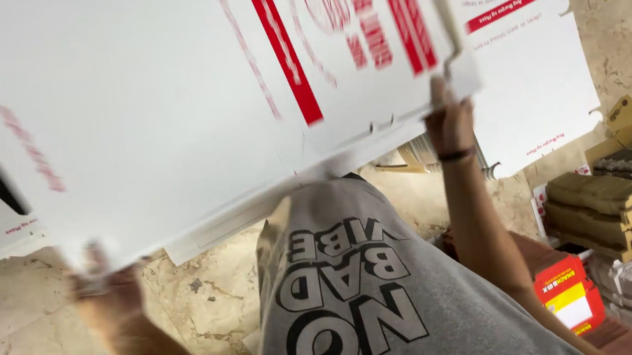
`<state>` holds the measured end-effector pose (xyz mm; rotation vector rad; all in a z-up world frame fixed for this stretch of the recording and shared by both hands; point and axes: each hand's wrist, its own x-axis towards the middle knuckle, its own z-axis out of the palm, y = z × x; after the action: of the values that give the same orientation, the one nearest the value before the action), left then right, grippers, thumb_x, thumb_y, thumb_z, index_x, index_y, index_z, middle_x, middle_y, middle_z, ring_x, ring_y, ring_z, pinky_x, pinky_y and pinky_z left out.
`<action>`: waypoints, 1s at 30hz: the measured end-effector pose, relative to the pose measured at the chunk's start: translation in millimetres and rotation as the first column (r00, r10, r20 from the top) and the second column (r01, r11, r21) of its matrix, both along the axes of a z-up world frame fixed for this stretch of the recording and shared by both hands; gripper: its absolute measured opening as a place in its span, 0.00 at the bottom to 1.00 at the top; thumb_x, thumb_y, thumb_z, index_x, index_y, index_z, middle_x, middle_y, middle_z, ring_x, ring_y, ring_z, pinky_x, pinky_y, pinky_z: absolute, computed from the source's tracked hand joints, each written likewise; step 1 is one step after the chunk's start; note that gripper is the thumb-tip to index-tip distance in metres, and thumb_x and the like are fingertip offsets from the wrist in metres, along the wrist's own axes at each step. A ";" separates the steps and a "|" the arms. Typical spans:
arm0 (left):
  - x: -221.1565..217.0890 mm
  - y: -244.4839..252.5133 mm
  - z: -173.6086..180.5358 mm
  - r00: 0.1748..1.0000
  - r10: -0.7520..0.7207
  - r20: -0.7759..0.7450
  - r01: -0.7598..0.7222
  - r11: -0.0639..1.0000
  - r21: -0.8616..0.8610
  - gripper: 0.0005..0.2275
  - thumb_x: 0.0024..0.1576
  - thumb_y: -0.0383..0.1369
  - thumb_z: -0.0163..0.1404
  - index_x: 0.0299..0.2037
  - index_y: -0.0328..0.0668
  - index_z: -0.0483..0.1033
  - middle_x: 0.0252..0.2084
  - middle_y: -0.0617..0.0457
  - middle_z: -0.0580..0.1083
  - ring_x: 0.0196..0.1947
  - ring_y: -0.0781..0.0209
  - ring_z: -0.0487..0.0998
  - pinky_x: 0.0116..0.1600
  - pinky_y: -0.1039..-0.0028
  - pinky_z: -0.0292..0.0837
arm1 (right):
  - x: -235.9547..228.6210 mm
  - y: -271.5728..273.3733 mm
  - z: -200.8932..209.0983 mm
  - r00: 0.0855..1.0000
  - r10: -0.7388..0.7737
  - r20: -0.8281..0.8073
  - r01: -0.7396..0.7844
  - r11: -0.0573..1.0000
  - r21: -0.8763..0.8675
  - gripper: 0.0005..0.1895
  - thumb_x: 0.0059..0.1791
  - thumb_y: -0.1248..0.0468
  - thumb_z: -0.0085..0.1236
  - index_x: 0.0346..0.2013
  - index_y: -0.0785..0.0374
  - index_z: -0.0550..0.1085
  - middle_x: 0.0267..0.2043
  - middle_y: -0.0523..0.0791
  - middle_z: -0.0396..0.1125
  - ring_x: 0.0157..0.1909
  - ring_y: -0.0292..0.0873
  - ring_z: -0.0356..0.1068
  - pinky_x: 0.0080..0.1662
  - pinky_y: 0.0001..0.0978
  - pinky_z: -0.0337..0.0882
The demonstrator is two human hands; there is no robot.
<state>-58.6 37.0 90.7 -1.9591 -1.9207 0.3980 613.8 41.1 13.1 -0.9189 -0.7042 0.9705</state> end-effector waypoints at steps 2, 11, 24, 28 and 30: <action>11.0 -13.3 -52.4 0.569 0.352 0.743 -0.411 0.905 -0.114 0.27 0.58 0.45 0.53 0.67 0.46 0.72 0.60 0.35 0.73 0.48 0.35 0.80 0.47 0.51 0.84 | -35.9 -8.3 -10.7 0.912 -0.375 -0.168 0.240 0.817 -0.524 0.17 0.54 0.67 0.61 0.57 0.63 0.73 0.48 0.54 0.76 0.47 0.53 0.78 0.47 0.59 0.81; 49.3 -24.3 -105.8 -0.530 0.360 0.767 -0.385 0.704 -0.597 0.26 0.61 0.22 0.53 0.70 0.42 0.62 0.47 0.27 0.73 0.32 0.28 0.79 0.36 0.41 0.81 | 4.7 -47.7 -128.1 0.944 -0.330 0.016 0.219 0.590 -0.777 0.23 0.48 0.66 0.71 0.55 0.66 0.72 0.46 0.60 0.72 0.37 0.63 0.78 0.37 0.61 0.82; 76.8 -8.1 -78.7 -0.537 0.501 0.678 -0.468 0.491 -0.734 0.34 0.58 0.19 0.49 0.76 0.53 0.54 0.66 0.36 0.67 0.40 0.39 0.80 0.47 0.53 0.81 | -11.4 -10.9 -2.9 0.971 -0.237 -0.036 0.089 0.498 -0.863 0.37 0.46 0.63 0.65 0.64 0.65 0.56 0.32 0.54 0.69 0.30 0.56 0.73 0.40 0.59 0.82; 74.8 -2.1 -74.6 -0.518 0.583 0.625 -0.431 0.453 -0.780 0.33 0.58 0.20 0.47 0.76 0.49 0.53 0.66 0.34 0.67 0.46 0.35 0.79 0.51 0.52 0.80 | -4.6 -0.7 6.8 0.989 -0.140 0.039 0.084 0.337 -0.938 0.17 0.50 0.65 0.63 0.50 0.71 0.72 0.38 0.61 0.73 0.35 0.59 0.76 0.41 0.51 0.82; 73.1 -0.8 -72.3 -0.490 0.609 0.623 -0.426 0.457 -0.781 0.34 0.56 0.19 0.50 0.75 0.47 0.55 0.65 0.32 0.68 0.45 0.35 0.79 0.50 0.52 0.80 | -5.0 5.2 14.4 0.994 -0.041 0.101 0.109 0.271 -0.956 0.23 0.49 0.60 0.65 0.51 0.73 0.69 0.40 0.63 0.73 0.37 0.59 0.77 0.41 0.49 0.82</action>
<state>14.5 36.2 18.4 -0.5081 -3.9447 -1.2994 608.8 46.4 27.5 -2.0762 0.0251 1.2939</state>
